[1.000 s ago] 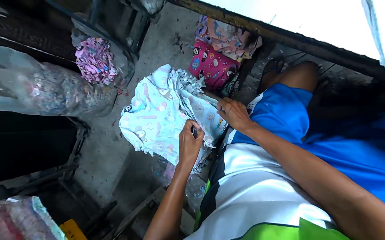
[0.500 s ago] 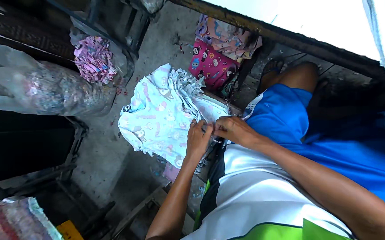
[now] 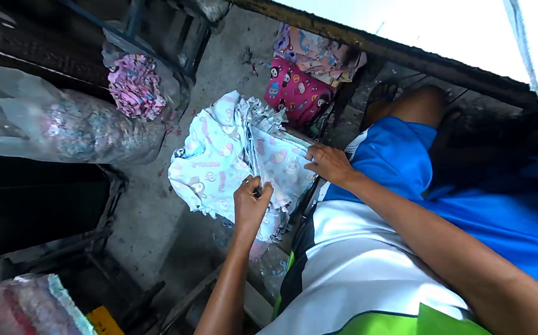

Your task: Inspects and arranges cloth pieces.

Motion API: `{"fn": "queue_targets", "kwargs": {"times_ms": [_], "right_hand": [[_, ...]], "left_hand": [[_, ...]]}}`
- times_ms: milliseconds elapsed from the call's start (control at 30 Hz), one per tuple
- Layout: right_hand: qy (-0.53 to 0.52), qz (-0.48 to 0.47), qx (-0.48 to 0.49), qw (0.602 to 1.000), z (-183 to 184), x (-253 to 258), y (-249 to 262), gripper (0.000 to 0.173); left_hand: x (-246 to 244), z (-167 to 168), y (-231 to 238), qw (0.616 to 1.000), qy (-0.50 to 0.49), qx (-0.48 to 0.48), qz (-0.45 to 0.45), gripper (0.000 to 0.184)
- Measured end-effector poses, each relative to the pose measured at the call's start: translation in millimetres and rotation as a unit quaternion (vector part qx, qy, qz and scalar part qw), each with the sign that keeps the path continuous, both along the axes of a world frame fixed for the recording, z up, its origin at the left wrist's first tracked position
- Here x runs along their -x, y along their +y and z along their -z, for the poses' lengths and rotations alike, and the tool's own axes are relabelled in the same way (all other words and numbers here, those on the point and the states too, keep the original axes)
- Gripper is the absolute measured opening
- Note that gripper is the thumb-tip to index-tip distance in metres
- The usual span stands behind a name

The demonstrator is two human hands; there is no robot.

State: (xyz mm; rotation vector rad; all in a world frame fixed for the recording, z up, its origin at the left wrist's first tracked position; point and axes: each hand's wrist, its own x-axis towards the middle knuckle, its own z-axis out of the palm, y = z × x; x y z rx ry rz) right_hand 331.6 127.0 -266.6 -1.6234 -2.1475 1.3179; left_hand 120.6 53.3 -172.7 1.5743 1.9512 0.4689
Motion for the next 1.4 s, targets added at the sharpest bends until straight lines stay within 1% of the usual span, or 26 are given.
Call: {"fn": "queue_targets", "kwargs": {"times_ms": [133,233,267,333,367,433,500,600,667,700,767,933,967,1033,1133,1167,1267,1367,1400], "right_hand": [[0.026,-0.006,0.031,0.999,-0.1,-7.0,-6.5,0.026],[0.06,0.015,0.057,0.996,-1.6,-10.3,-15.7,0.019],[0.075,0.027,0.057,0.995,-0.9,-10.6,-18.4,0.018],[0.103,0.048,0.051,0.992,-0.4,-11.3,-20.9,0.016],[0.108,0.049,0.05,0.992,-1.3,-12.1,-21.0,0.017],[0.105,0.043,0.047,0.992,-4.3,-14.1,-20.5,0.016],[0.11,0.039,0.037,0.992,-11.0,-14.7,-22.5,0.018],[0.172,0.009,0.015,0.985,-29.8,-12.4,-32.6,0.018],[0.215,-0.032,0.004,0.976,-39.3,-8.2,-39.7,0.016],[0.229,-0.049,-0.005,0.972,-41.6,-5.6,-42.5,0.017],[0.24,-0.074,-0.014,0.968,-44.3,-1.7,-44.4,0.021],[0.266,-0.092,0.004,0.96,-41.7,-5.1,-39.5,0.039],[0.266,-0.086,0.001,0.96,-41.5,-8.0,-36.5,0.04],[0.251,-0.059,-0.013,0.966,-34.7,-16.4,-26.8,0.037],[0.177,-0.008,0.013,0.984,-18.5,-30.1,-1.6,0.022],[0.147,0.013,0.021,0.989,-14.8,-31.9,5.2,0.02],[0.093,0.051,0.02,0.994,-7.6,-26.9,17.8,0.02],[0.062,0.06,0.011,0.996,-5.4,-14.3,18.7,0.02],[0.044,0.059,0.014,0.997,-5.6,-9.5,16.7,0.023]], "left_hand": [[-6.2,7.2,0.1,1.0,0.008,-0.01,0.022,0.031],[-11.6,12.7,0.2,0.999,0.014,-0.02,0.039,0.032],[-13.2,14.6,0.2,0.999,0.013,-0.021,0.046,0.029],[-16.7,16.5,0.9,0.998,0.017,0.003,0.065,0.013],[-18.5,16.6,1.6,0.996,0.028,0.023,0.082,0.012],[-23.5,14.5,4.2,0.989,0.057,0.07,0.118,0.026],[-28.9,15.8,6.1,0.982,0.079,0.108,0.133,0.031],[-32.5,23.6,7.8,0.988,0.048,0.105,0.104,0.034],[-34.8,24.1,11.7,0.992,0.015,0.1,0.077,0.045],[-34.6,25.9,13.6,0.994,0.013,0.084,0.073,0.045],[-29.9,27.1,17.0,0.996,0.004,0.054,0.072,0.034],[-12.3,18.8,12.4,0.998,-0.008,0.05,0.049,0.03],[-8.7,16.4,11.0,0.998,-0.012,0.043,0.046,0.029],[-1.1,10.2,7.9,0.999,-0.021,0.029,0.041,0.029],[6.6,-0.5,4.7,0.999,-0.033,0.016,0.031,0.029],[7.9,-2.5,4.0,0.999,-0.036,0.013,0.026,0.028],[6.4,-2.9,2.7,0.999,-0.037,0.006,0.017,0.027],[2.1,2.7,2.5,0.999,-0.04,-0.004,0.02,0.028],[1.1,4.0,2.3,0.999,-0.041,-0.004,0.022,0.028]]}}
